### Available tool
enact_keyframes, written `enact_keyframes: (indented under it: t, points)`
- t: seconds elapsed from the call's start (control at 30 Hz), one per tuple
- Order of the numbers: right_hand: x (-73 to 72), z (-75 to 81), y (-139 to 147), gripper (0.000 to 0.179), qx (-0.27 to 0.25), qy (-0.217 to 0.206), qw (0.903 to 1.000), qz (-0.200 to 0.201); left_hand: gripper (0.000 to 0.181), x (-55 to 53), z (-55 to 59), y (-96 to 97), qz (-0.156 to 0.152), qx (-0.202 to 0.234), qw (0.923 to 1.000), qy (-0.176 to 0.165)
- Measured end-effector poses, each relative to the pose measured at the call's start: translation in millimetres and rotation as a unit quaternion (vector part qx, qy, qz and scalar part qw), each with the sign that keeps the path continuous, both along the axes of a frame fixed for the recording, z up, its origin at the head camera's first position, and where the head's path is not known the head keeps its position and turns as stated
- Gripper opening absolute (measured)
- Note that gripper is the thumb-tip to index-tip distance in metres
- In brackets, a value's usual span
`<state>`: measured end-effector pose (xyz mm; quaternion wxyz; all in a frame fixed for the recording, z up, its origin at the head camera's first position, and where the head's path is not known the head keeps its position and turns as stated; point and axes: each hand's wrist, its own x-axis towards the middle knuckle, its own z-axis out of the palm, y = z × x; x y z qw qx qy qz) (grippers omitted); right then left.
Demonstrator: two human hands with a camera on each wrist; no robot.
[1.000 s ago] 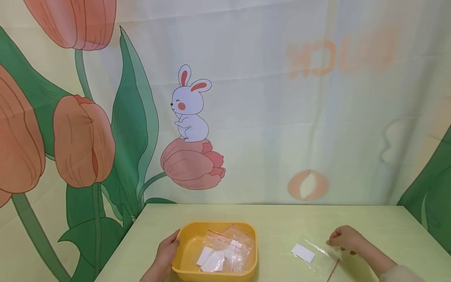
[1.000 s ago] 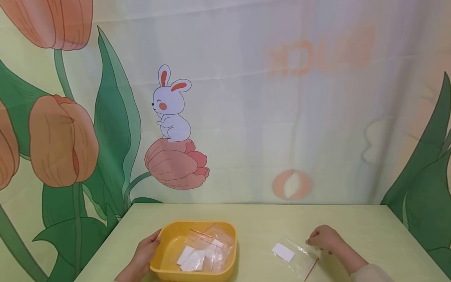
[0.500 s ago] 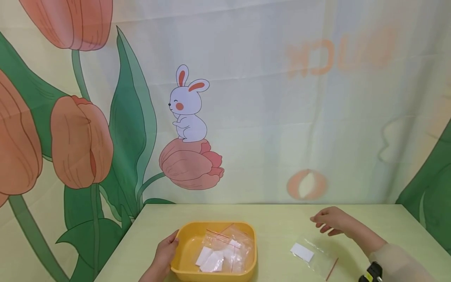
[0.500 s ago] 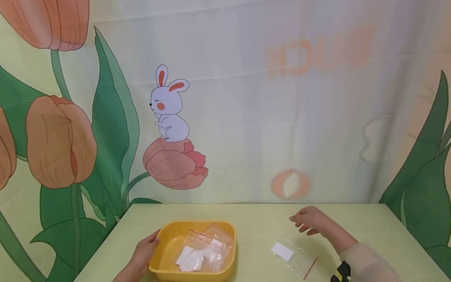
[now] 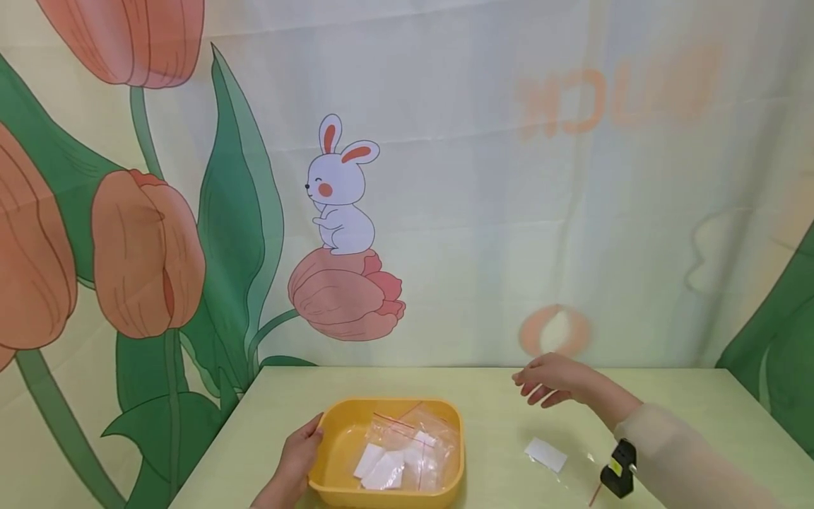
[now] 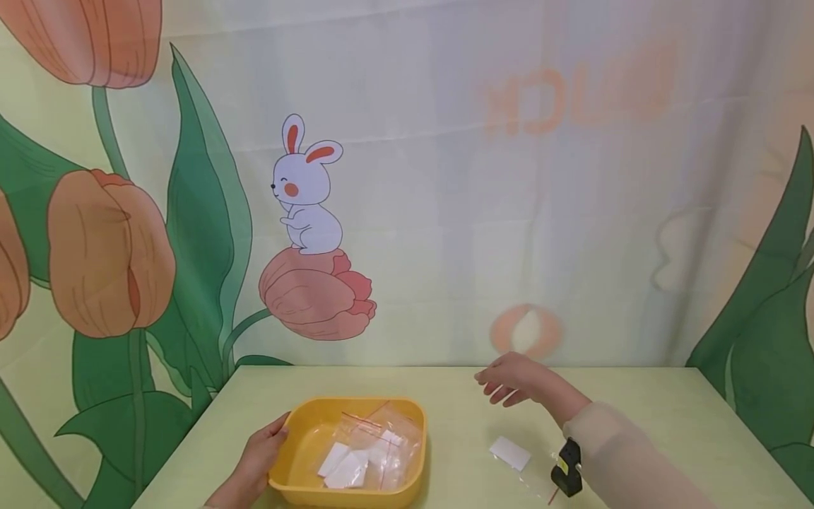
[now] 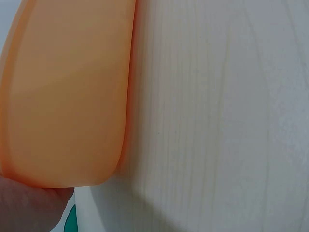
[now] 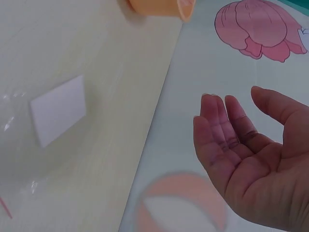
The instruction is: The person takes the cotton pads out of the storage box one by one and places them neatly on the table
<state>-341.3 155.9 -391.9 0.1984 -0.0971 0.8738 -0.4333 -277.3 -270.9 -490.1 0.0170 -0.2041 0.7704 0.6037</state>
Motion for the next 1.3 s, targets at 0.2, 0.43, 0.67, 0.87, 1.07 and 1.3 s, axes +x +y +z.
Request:
enact_keyframes:
  t: [0.2,0.43,0.67,0.87,1.07,1.3]
  points:
    - [-7.6,6.3,-26.2,0.035,0.013,-0.022,0.9996,0.010,0.048,0.7,-1.0,-1.0,-0.002,0.003,1.0000,0.005]
    - [-15.5,13.8,-54.9,0.035,0.013,-0.049,0.9982,0.033,0.048,-0.9,-4.1,-2.1,0.001,0.009,0.9999,0.010]
    - [-18.9,17.1,-80.5,0.031,-0.001,-0.069,0.9969,0.037,0.048,-2.8,-6.9,-3.7,0.000,0.001,0.9998,0.020]
    - [-19.6,9.8,-102.1,0.028,0.001,-0.075,0.9970,0.019,0.048,-3.9,-6.7,-3.3,0.007,0.000,1.0000,0.006]
    - [-22.6,2.3,-122.6,0.033,0.030,-0.072,0.9969,0.008,0.047,-4.1,-6.3,-2.5,0.009,-0.004,0.9999,0.007]
    - [-24.1,-4.5,-139.1,0.032,0.030,-0.079,0.9964,0.001,0.048,-1.8,-5.7,-1.8,0.007,0.001,0.9999,0.013]
